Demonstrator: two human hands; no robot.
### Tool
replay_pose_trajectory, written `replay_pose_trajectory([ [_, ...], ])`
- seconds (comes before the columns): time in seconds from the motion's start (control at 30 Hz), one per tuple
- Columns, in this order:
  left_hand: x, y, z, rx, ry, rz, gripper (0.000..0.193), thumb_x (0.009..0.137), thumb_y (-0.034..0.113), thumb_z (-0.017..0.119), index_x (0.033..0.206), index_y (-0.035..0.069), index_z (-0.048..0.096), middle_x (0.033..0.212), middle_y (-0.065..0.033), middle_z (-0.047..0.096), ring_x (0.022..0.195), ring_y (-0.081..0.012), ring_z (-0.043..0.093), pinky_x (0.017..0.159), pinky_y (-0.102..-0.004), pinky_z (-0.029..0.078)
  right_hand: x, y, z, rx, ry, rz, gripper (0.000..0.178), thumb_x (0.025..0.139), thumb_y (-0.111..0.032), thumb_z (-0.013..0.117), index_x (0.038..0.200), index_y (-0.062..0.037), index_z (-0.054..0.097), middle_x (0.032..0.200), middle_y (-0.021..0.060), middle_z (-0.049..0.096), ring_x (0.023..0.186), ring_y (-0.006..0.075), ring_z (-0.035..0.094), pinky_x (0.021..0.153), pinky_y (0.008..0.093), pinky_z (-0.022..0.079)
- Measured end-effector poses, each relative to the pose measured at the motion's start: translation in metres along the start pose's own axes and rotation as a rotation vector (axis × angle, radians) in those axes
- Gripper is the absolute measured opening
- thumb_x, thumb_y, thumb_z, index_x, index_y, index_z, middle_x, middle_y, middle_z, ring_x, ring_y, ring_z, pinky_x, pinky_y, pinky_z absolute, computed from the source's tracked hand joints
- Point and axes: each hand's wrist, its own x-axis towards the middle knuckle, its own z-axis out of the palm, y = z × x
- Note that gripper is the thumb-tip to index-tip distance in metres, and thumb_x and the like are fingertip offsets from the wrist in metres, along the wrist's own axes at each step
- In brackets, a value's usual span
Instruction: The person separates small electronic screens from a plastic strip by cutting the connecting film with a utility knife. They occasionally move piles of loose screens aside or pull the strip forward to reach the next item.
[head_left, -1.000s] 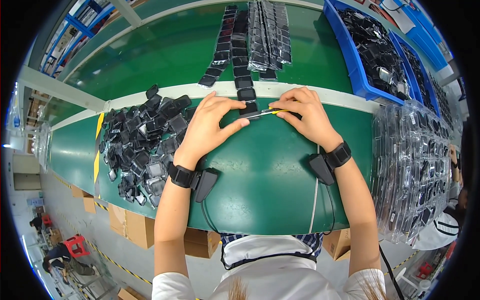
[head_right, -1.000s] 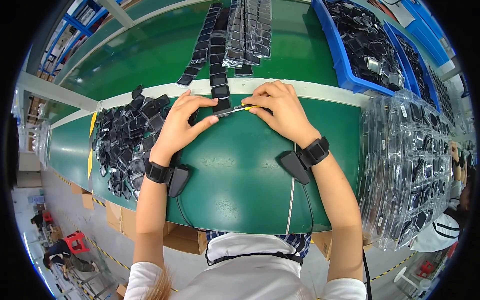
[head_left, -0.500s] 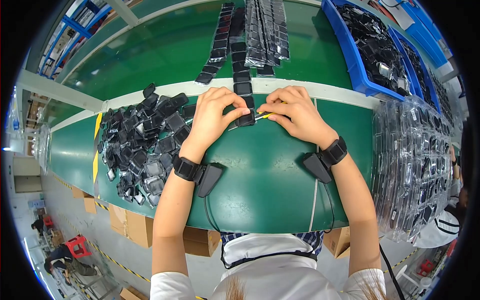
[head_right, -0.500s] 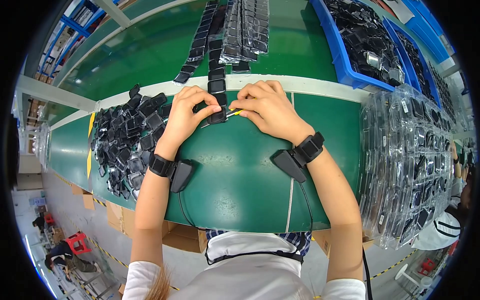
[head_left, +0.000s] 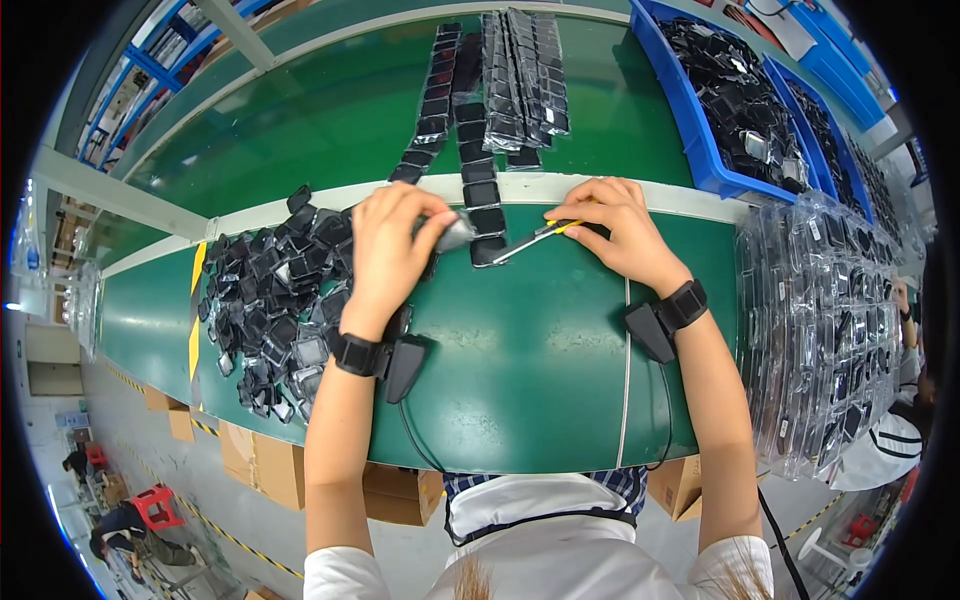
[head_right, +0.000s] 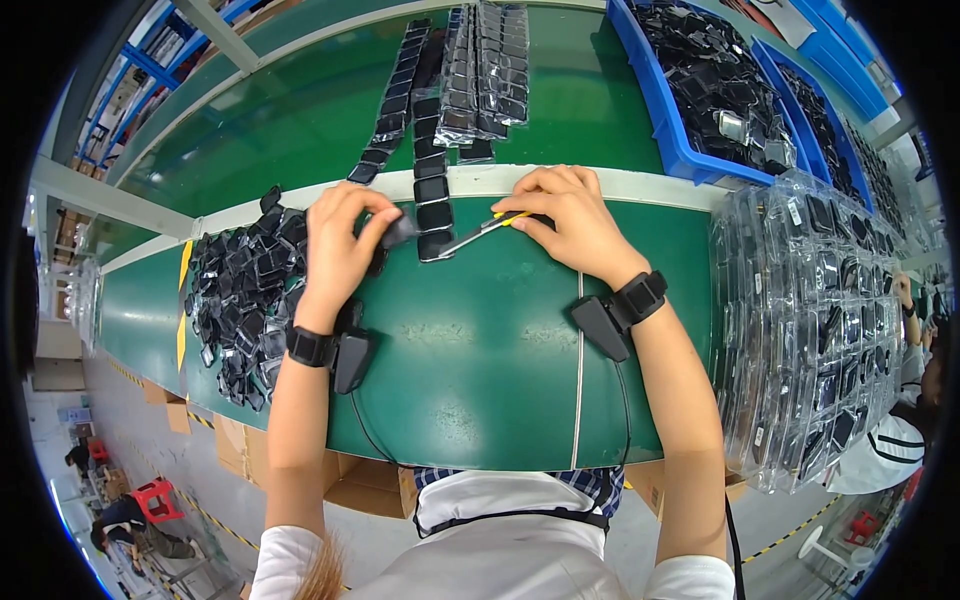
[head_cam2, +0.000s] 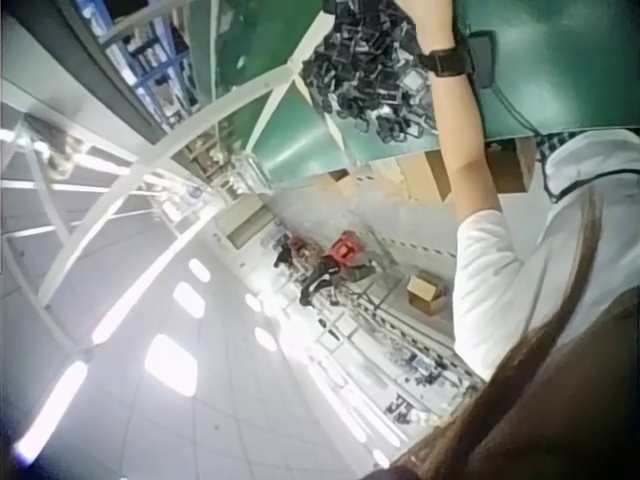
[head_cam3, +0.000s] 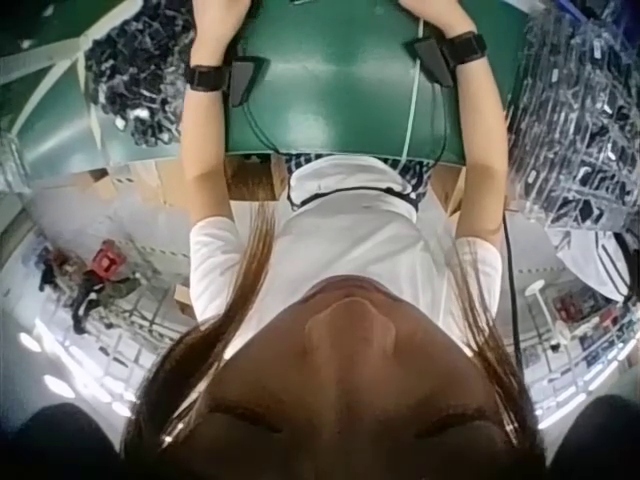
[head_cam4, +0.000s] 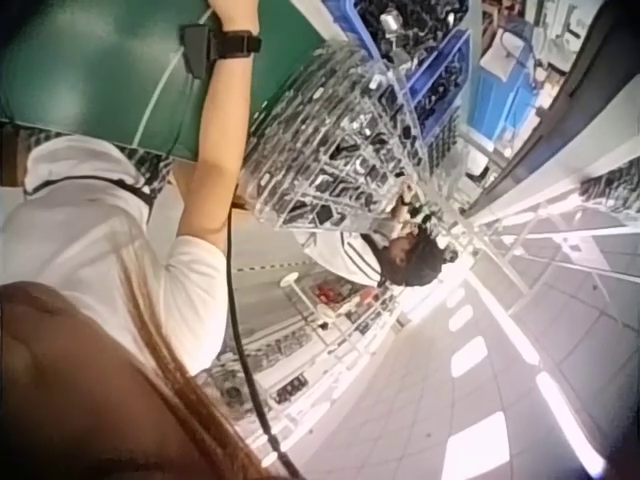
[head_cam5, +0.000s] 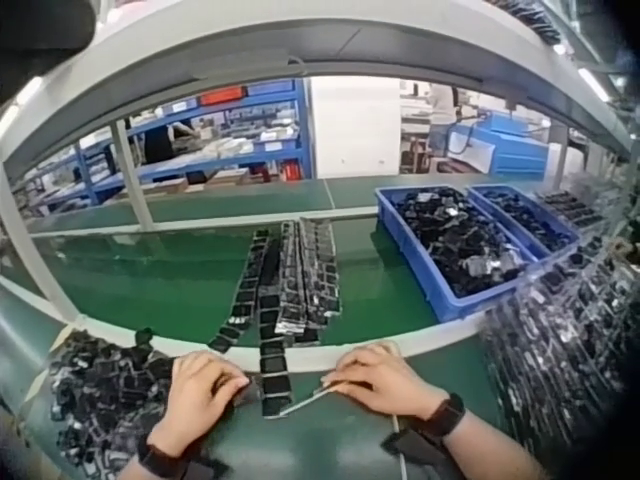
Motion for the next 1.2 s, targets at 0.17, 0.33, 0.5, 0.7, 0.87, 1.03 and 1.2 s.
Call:
replay_pose_trajectory([
  [0.17,-0.008,-0.006,-0.015,-0.001,-0.105,-0.004,0.043,0.085,0.031,0.083,0.122,0.012,0.070,0.129,-0.0057,0.069,0.132,-0.0273,0.058,0.116,-0.0489,0.033,0.005,-0.008,0.010,-0.060,0.136,0.057,0.027,0.089,-0.012,0.077,0.116,-0.0165,0.080,0.109,-0.0003,0.066,0.109,0.0220,0.057,0.101,0.0384,0.039],
  [0.33,-0.005,0.013,-0.001,-0.076,-0.365,0.070,0.081,0.075,0.036,0.090,0.146,0.014,0.058,0.152,-0.0084,0.058,0.147,-0.0276,0.047,0.129,-0.0535,0.019,0.007,-0.007,0.013,-0.072,0.131,0.032,0.028,0.089,-0.011,0.077,0.117,-0.0162,0.080,0.108,0.0003,0.066,0.107,0.0224,0.058,0.099,0.0373,0.041],
  [0.5,0.001,0.009,0.008,-0.134,-0.335,0.074,0.056,0.079,0.042,0.087,0.125,0.014,0.074,0.134,-0.0072,0.071,0.135,-0.0241,0.059,0.128,-0.0527,0.024,0.005,-0.005,0.011,-0.074,0.095,0.010,0.028,0.088,-0.011,0.077,0.115,-0.0177,0.080,0.108,-0.0006,0.066,0.106,0.0221,0.058,0.099,0.0374,0.041],
  [0.7,0.007,0.000,0.024,-0.232,-0.163,0.004,0.019,0.086,0.026,0.082,0.092,0.009,0.078,0.105,-0.0033,0.078,0.104,-0.0243,0.069,0.099,-0.0403,0.049,0.008,-0.010,0.009,-0.018,0.021,-0.085,0.027,0.087,-0.013,0.078,0.114,-0.0183,0.081,0.109,-0.0021,0.067,0.106,0.0219,0.057,0.100,0.0380,0.041],
  [0.87,0.007,0.001,0.026,-0.241,-0.156,0.007,0.015,0.080,0.016,0.087,0.090,0.007,0.078,0.101,-0.0054,0.077,0.102,-0.0246,0.069,0.093,-0.0378,0.052,0.007,-0.011,0.010,-0.008,-0.003,-0.086,0.027,0.088,-0.011,0.077,0.114,-0.0180,0.080,0.109,-0.0014,0.067,0.112,0.0226,0.057,0.104,0.0391,0.039],
  [1.03,0.007,0.001,0.027,-0.282,-0.154,0.025,0.019,0.078,0.016,0.089,0.091,0.007,0.078,0.102,-0.0056,0.076,0.103,-0.0249,0.069,0.094,-0.0382,0.052,0.009,-0.015,0.010,-0.011,-0.031,-0.066,0.028,0.090,-0.011,0.074,0.116,-0.0184,0.079,0.111,-0.0009,0.067,0.113,0.0230,0.057,0.106,0.0394,0.037],
  [1.2,0.006,0.000,0.028,-0.266,-0.174,-0.006,0.018,0.078,0.015,0.088,0.091,0.007,0.077,0.100,-0.0055,0.075,0.103,-0.0254,0.068,0.094,-0.0384,0.051,0.010,-0.018,0.014,-0.022,-0.046,-0.067,0.027,0.092,-0.010,0.072,0.117,-0.0183,0.078,0.113,-0.0006,0.066,0.114,0.0235,0.057,0.107,0.0397,0.037],
])
